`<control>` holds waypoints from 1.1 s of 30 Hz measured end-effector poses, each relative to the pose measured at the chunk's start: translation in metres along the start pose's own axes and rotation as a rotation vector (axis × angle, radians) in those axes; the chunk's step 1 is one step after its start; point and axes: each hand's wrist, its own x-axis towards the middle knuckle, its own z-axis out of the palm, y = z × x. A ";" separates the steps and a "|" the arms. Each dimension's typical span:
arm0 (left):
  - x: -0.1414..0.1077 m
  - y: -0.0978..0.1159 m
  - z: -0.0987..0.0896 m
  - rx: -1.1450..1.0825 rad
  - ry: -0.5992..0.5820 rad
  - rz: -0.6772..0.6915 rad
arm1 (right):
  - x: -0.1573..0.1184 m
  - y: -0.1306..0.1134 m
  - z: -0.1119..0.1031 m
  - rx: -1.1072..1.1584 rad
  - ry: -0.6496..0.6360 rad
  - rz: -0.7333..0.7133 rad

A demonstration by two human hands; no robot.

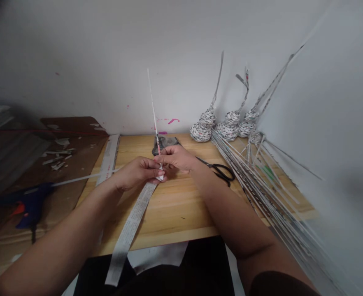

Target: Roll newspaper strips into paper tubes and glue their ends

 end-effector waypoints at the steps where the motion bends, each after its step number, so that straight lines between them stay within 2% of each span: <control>1: 0.000 0.000 0.000 -0.003 0.002 0.002 | -0.001 -0.001 0.000 -0.006 -0.010 0.005; 5: -0.001 0.000 0.001 -0.011 0.013 0.015 | -0.004 -0.005 0.000 -0.019 -0.098 0.016; 10: -0.002 0.002 0.002 -0.026 -0.016 0.003 | -0.001 -0.001 0.001 0.002 -0.034 0.002; 14: -0.003 0.004 0.000 -0.076 0.029 0.003 | 0.002 0.001 0.002 0.003 0.013 -0.036; 19: 0.000 0.007 -0.007 -0.281 0.243 0.080 | 0.003 0.002 0.001 -0.080 0.105 -0.083; 22: 0.003 0.008 -0.011 -0.444 0.342 0.094 | 0.005 0.007 0.005 -0.170 0.158 -0.173; 28: 0.008 0.009 -0.011 -0.683 0.335 0.108 | 0.008 0.017 0.026 -0.370 0.394 -0.384; 33: 0.008 0.009 -0.008 -0.743 0.334 0.111 | 0.005 0.019 0.036 -0.359 0.475 -0.428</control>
